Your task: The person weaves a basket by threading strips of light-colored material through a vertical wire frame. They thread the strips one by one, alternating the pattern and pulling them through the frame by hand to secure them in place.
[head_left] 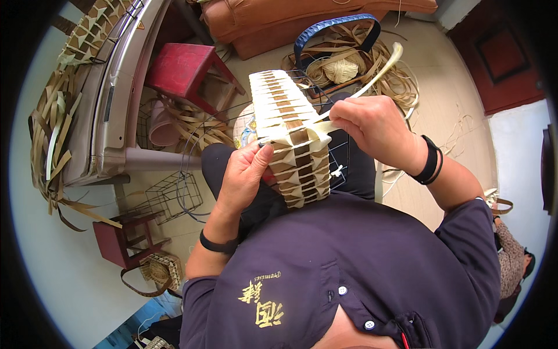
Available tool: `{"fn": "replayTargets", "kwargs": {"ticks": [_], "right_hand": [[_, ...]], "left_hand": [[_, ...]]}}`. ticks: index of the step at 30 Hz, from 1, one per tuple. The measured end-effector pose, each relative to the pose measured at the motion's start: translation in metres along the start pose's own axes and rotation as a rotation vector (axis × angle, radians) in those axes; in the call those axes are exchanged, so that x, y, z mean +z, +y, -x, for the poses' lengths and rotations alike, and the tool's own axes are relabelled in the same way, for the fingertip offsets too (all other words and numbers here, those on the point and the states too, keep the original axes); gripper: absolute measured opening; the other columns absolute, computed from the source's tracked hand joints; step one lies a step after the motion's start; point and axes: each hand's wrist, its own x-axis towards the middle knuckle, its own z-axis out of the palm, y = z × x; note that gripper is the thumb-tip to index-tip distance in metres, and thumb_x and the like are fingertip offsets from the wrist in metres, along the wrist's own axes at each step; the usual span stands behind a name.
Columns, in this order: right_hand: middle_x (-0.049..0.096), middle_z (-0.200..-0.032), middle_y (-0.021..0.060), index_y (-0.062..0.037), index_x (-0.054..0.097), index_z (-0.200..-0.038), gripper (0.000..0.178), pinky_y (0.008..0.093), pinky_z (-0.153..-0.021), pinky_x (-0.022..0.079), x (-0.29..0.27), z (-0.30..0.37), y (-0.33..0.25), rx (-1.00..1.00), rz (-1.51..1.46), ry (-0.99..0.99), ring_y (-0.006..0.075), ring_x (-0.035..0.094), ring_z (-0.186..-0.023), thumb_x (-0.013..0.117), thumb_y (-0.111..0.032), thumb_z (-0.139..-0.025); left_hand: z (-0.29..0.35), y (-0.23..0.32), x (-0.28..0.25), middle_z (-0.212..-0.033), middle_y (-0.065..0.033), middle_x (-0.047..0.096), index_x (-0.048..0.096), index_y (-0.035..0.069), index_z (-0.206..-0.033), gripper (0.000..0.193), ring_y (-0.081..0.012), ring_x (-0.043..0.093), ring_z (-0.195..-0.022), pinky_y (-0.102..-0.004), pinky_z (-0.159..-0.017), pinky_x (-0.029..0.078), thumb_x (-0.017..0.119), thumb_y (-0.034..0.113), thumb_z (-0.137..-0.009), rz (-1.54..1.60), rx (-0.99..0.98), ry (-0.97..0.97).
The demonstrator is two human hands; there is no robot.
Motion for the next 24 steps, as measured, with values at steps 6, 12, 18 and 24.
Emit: {"fn": "replayTargets", "kwargs": {"ticks": [6, 12, 18, 24], "right_hand": [[0.065, -0.075, 0.0151, -0.0039, 0.063, -0.088, 0.008, 0.0408, -0.062, 0.052, 0.021, -0.014, -0.004, 0.018, -0.184, -0.077, 0.0345, 0.067, -0.069, 0.071, -0.007, -0.089], [0.063, -0.064, 0.0103, -0.0067, 0.065, -0.084, 0.008, 0.0393, -0.058, 0.051, -0.021, -0.010, -0.006, 0.038, -0.059, -0.241, 0.0315, 0.066, -0.060, 0.072, -0.009, -0.086], [0.067, -0.072, 0.0124, -0.0073, 0.069, -0.082, 0.006, 0.0415, -0.061, 0.055, 0.012, -0.016, -0.011, -0.007, 0.059, -0.142, 0.0351, 0.068, -0.067, 0.072, -0.010, -0.086], [0.072, -0.096, 0.0081, -0.0067, 0.072, -0.098, 0.010, 0.0401, -0.075, 0.055, -0.006, -0.025, -0.004, -0.131, 0.002, 0.044, 0.0291, 0.068, -0.090, 0.074, -0.010, -0.088]], "left_hand": [[0.000, 0.002, 0.002, -0.095, 0.0024, 0.069, 0.068, 0.000, -0.120, 0.033, -0.0017, 0.057, -0.074, -0.0197, -0.063, 0.049, 0.062, 0.030, -0.108, 0.034, 0.000, -0.029], [0.005, 0.004, 0.001, -0.093, 0.0034, 0.069, 0.068, 0.000, -0.120, 0.029, -0.0012, 0.057, -0.074, -0.0191, -0.062, 0.047, 0.063, 0.024, -0.107, -0.046, 0.007, -0.008], [0.001, 0.003, 0.012, -0.091, 0.0034, 0.069, 0.069, 0.000, -0.120, 0.027, -0.0013, 0.055, -0.070, -0.0194, -0.059, 0.045, 0.062, 0.023, -0.107, -0.025, 0.072, 0.024], [0.002, -0.002, 0.005, -0.084, 0.0036, 0.068, 0.071, -0.001, -0.117, 0.027, -0.0033, 0.052, -0.065, -0.0206, -0.057, 0.043, 0.061, 0.022, -0.108, -0.062, 0.076, 0.023]]}}
